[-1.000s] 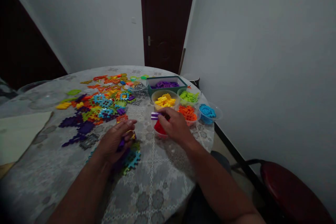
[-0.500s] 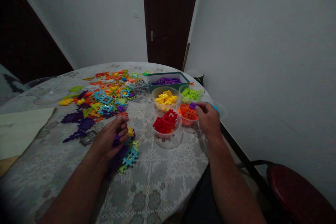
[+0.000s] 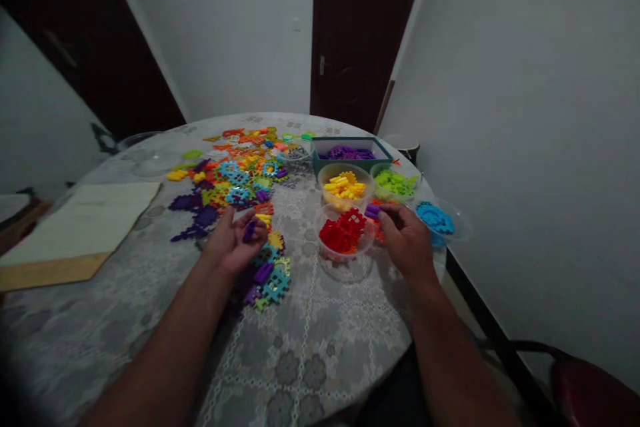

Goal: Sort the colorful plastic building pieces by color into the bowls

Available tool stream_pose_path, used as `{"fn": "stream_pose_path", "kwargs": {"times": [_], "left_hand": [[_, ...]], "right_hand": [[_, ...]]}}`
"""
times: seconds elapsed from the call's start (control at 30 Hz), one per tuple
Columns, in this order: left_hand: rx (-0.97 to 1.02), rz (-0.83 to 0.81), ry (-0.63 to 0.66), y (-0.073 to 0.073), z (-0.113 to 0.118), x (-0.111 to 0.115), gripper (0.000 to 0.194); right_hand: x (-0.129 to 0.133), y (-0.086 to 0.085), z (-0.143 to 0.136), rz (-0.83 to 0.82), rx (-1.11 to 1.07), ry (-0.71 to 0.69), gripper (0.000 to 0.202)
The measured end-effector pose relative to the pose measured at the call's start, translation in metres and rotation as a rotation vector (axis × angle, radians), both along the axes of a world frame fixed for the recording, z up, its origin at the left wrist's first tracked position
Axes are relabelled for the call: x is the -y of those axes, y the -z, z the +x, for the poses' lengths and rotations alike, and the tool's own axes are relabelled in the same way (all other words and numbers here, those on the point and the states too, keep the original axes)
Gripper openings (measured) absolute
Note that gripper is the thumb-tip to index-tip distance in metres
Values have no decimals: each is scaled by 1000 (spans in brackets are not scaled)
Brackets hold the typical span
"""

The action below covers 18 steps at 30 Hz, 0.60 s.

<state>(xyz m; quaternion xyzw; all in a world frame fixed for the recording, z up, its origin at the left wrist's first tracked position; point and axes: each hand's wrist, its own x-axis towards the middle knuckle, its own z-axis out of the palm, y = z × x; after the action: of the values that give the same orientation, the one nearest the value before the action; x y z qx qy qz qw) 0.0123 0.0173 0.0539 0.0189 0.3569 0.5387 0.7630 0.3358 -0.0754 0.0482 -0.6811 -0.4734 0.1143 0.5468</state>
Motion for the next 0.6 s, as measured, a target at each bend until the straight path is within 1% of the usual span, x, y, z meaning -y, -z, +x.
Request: {"fn": "stream_pose_path", "kwargs": {"times": [0.03, 0.13, 0.17, 0.23, 0.27, 0.33, 0.4, 0.47, 0.5, 0.53, 0.6], "left_hand": [[3, 1, -18, -1, 0, 1, 42], [12, 49, -37, -1, 2, 4, 11], [2, 68, -37, 0, 3, 4, 14], [-47, 121, -40, 3, 5, 5, 36], [-81, 153, -38, 6, 7, 6, 43], [-150, 224, -30, 10, 9, 6, 49], [-199, 285, -7, 14, 11, 6, 48], [-232, 329, 20, 15, 12, 8, 43], [-247, 347, 35, 15, 12, 8, 40], [-264, 359, 50, 15, 12, 9, 37], [-301, 379, 70, 14, 13, 11, 33]], "right_hand": [[0, 0, -2, -9, -9, -3, 41], [1, -1, -8, -40, -6, -34, 45], [1, -2, -10, -52, 10, -54, 45], [0, -6, -13, -91, 56, -131, 43], [-2, -10, -14, -117, 86, -186, 41], [-11, -21, -16, -179, 161, -319, 34], [-30, -36, -15, -233, 226, -436, 27], [-58, -51, -13, -256, 225, -480, 23], [-75, -59, -12, -237, 188, -456, 23], [-92, -66, -10, -193, 135, -402, 25], [-122, -76, -9, -57, 37, -254, 32]]}}
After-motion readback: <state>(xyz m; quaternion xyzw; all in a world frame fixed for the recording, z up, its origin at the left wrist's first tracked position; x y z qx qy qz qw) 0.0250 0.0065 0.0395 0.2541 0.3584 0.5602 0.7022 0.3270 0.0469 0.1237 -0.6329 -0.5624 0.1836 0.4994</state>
